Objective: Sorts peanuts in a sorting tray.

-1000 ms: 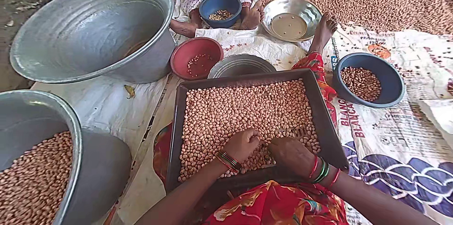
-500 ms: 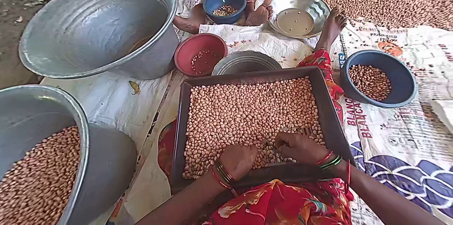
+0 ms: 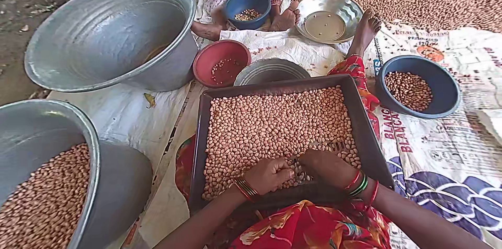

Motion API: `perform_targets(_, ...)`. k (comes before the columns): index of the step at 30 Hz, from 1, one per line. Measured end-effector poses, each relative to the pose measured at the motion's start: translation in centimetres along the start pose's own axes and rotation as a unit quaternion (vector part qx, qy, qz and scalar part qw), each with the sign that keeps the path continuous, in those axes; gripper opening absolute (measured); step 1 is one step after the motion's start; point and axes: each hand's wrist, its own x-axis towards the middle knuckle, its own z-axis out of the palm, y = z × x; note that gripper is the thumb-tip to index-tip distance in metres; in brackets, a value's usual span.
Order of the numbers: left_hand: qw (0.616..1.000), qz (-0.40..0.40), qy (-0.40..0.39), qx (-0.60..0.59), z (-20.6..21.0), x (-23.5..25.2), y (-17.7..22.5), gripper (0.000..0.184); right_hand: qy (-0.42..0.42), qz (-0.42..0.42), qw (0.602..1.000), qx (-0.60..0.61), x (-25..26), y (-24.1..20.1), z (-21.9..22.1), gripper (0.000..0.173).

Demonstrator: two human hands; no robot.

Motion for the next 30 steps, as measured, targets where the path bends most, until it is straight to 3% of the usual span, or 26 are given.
perform_targets(2,0.98,-0.041,-0.061,0.185,0.8,0.8,1.2,0.036,0.002,-0.025,1.0,0.014,-0.4,0.7,0.0,0.028)
perform_targets(5,0.932,-0.07,-0.119,0.334,1.8,1.9,1.9,0.037,-0.063,-0.023,0.997,-0.045,-0.4,0.0,0.9,0.027)
perform_targets(10,0.916,-0.004,-0.045,0.398,2.9,1.8,0.6,0.033,-0.05,-0.009,0.996,-0.076,0.1,-0.4,1.9,0.024)
perform_targets(12,0.922,-0.026,-0.045,0.384,2.9,1.9,0.6,0.035,-0.059,-0.023,0.995,-0.077,0.2,-0.2,2.1,0.024)
perform_targets(14,0.949,-0.072,-0.043,0.303,2.3,1.9,1.1,0.036,-0.063,-0.041,0.996,-0.058,0.1,0.0,1.9,0.025)
perform_targets(17,0.995,-0.091,0.037,-0.001,1.3,1.8,1.1,0.022,0.009,-0.08,0.997,-0.008,-1.6,-1.2,0.5,0.025)
perform_targets(18,0.984,-0.094,0.056,-0.14,1.4,1.8,1.0,0.02,0.096,-0.111,0.989,-0.004,-2.4,-1.9,0.5,0.023)
perform_targets(20,0.919,-0.128,0.061,-0.367,1.8,2.1,1.5,0.035,0.338,-0.196,0.92,-0.034,-2.3,-2.5,1.2,0.014)
perform_targets(22,0.878,-0.125,0.04,-0.46,2.1,2.6,2.0,0.049,0.44,-0.156,0.882,-0.069,-2.2,-2.1,-0.9,0.016)
perform_targets(24,0.865,-0.108,0.039,-0.489,2.3,3.3,2.3,0.047,0.429,-0.003,0.902,-0.048,-2.1,0.5,-4.5,0.028)
perform_targets(26,0.863,-0.105,0.085,-0.486,2.3,3.7,3.0,0.036,0.331,0.145,0.932,0.006,-1.3,4.2,-6.9,0.04)
perform_targets(28,0.858,-0.088,0.135,-0.488,1.6,4.0,3.5,0.032,0.235,0.194,0.951,0.042,-0.3,5.6,-5.6,0.05)
perform_targets(30,0.835,-0.066,0.189,-0.513,0.7,4.2,3.7,0.03,0.138,0.168,0.975,0.045,-0.6,3.1,-1.8,0.052)
